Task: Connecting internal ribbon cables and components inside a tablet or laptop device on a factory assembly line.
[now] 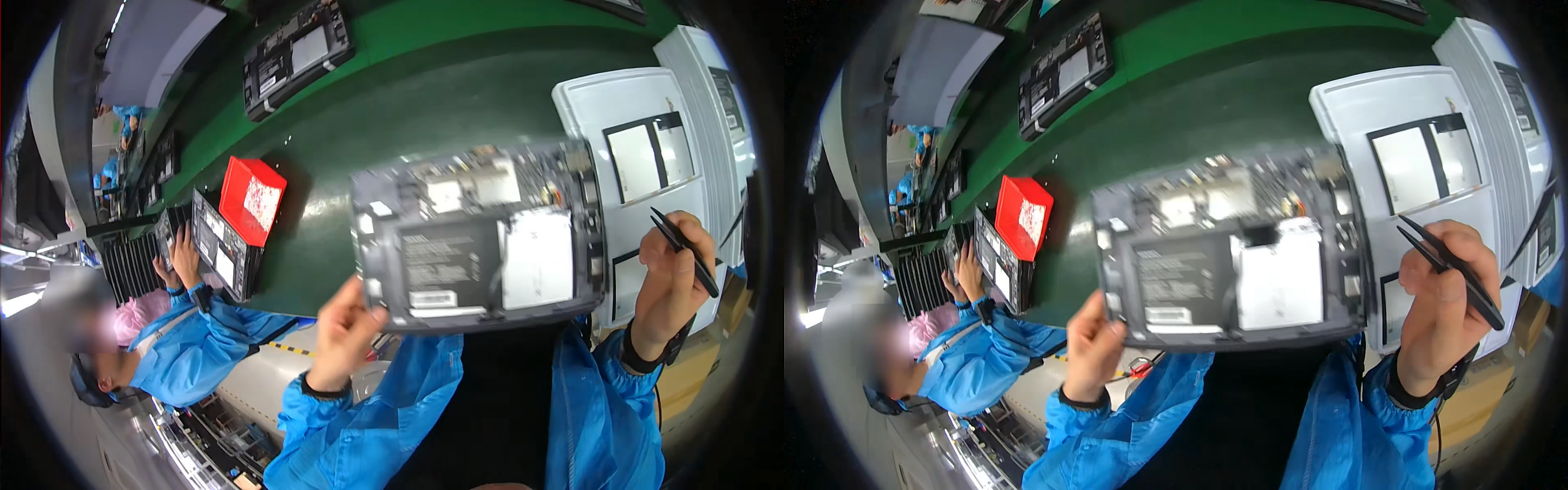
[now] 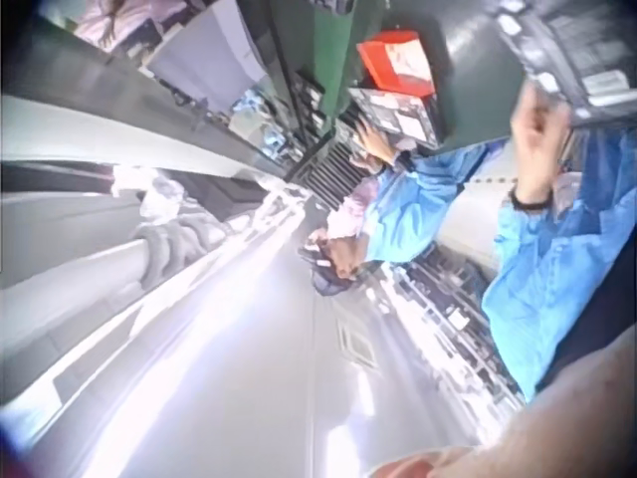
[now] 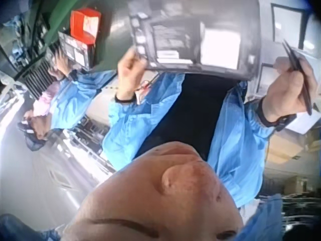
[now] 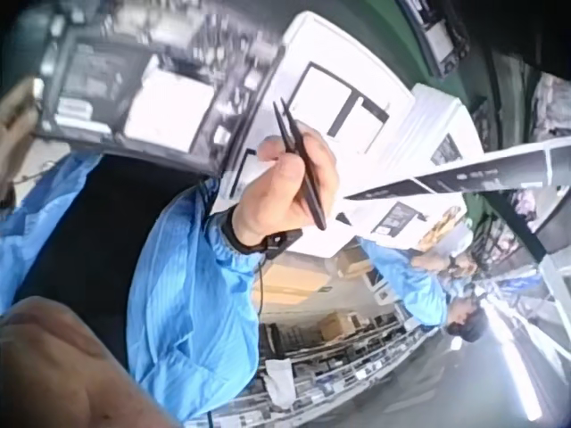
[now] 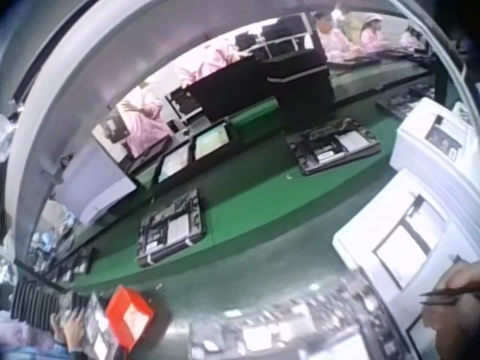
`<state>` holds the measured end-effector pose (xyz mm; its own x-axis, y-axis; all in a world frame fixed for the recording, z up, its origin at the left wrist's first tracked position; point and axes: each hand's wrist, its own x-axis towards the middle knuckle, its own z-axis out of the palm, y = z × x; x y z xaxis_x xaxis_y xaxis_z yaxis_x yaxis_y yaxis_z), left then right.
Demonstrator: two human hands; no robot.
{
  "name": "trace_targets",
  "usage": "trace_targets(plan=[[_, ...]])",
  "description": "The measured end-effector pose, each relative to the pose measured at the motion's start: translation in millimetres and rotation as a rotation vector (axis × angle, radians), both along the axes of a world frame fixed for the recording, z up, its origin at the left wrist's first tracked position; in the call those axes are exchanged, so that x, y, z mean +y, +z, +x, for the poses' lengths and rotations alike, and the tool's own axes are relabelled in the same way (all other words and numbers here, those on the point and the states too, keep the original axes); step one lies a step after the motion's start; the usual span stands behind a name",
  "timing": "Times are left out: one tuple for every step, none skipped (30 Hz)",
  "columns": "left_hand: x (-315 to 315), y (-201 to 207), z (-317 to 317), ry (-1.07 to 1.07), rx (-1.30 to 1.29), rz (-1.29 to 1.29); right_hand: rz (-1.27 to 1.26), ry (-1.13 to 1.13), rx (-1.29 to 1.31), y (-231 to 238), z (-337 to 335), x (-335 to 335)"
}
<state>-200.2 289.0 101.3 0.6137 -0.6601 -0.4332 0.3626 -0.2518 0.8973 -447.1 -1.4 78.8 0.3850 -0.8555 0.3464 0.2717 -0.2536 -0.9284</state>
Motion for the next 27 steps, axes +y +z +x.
trace_targets(plan=[[13.2,4.8,-3.5,-0.121,0.145,0.046,0.038,0.005,0.014,-5.3,3.2,-0.9],[10.5,6.7,-18.2,-0.071,0.088,0.042,0.075,0.014,0.028,-8.2,7.2,-2.2],[13.6,16.0,-12.7,-0.28,-0.179,0.241,0.134,0.038,0.027,-8.7,10.9,-0.2],[15.5,22.4,-3.2,-0.486,-0.439,0.443,0.138,0.067,0.031,-9.1,15.5,2.2],[15.1,20.8,0.1,-0.349,-0.603,0.44,0.116,0.075,0.093,-9.8,20.0,4.4],[9.3,17.0,7.7,-0.218,-0.762,0.429,0.087,0.073,0.162,-7.9,24.5,4.7],[-10.2,23.2,11.6,-0.136,-0.886,0.388,0.114,0.107,0.187,-4.8,32.1,8.4],[-30.6,28.1,22.5,-0.226,-0.984,0.29,0.112,0.117,0.205,-1.4,41.6,10.0],[-52.7,17.1,31.6,-0.297,-1.16,0.119,0.133,0.099,0.3,0.3,51.8,10.9],[-80.6,15.2,32.4,-0.382,-1.224,0.039,0.153,0.08,0.398,2.9,61.3,12.4],[-102.1,3.5,33.3,-0.419,-1.236,-0.102,0.221,0.091,0.406,10.6,72.8,16.0],[-121.5,-7.2,29.9,-0.404,-1.205,-0.138,0.274,0.114,0.423,14.4,83.3,19.3],[-135.4,-17.1,32.3,-0.513,-1.182,-0.059,0.271,0.141,0.432,12.4,89.2,22.8],[-144.0,-22.7,34.1,-0.625,-1.158,0.019,0.27,0.164,0.437,8.0,91.7,24.8],[-146.5,-27.5,36.6,-0.628,-1.158,0.005,0.253,0.166,0.431,3.9,90.1,29.4],[-148.2,-33.9,38.6,-0.666,-1.084,-0.037,0.261,0.174,0.415,1.4,89.1,33.2],[-150.9,-37.4,40.0,-0.705,-1.009,-0.078,0.283,0.184,0.43,3.4,87.9,35.1],[-150.7,-36.4,35.5,-0.718,-1.0,-0.091,0.312,0.19,0.451,5.6,85.2,38.3],[-147.3,-33.5,28.0,-0.687,-1.074,-0.142,0.327,0.164,0.417,4.9,85.5,40.9],[-144.4,-31.7,21.4,-0.654,-1.147,-0.194,0.332,0.148,0.424,6.1,84.4,43.1],[-143.4,-32.9,17.8,-0.601,-1.153,-0.193,0.275,0.148,0.448,6.5,84.2,44.8],[-142.7,-33.1,17.4,-0.612,-1.146,-0.2,0.219,0.149,0.472,6.2,83.6,45.9],[-141.1,-33.3,18.4,-0.594,-1.127,-0.178,0.163,0.135,0.482,1.6,82.7,46.6],[-139.7,-33.5,18.4,-0.573,-1.11,-0.153,0.167,0.13,0.485,-1.3,84.0,46.2],[-138.1,-33.9,16.8,-0.578,-1.106,-0.154,0.19,0.141,0.488,-3.9,86.0,45.4],[-136.3,-34.3,14.9,-0.553,-1.111,-0.155,0.214,0.152,0.49,-6.3,87.5,44.7],[-135.3,-34.7,14.5,-0.527,-1.117,-0.156,0.218,0.15,0.493,-8.3,88.5,44.2]])
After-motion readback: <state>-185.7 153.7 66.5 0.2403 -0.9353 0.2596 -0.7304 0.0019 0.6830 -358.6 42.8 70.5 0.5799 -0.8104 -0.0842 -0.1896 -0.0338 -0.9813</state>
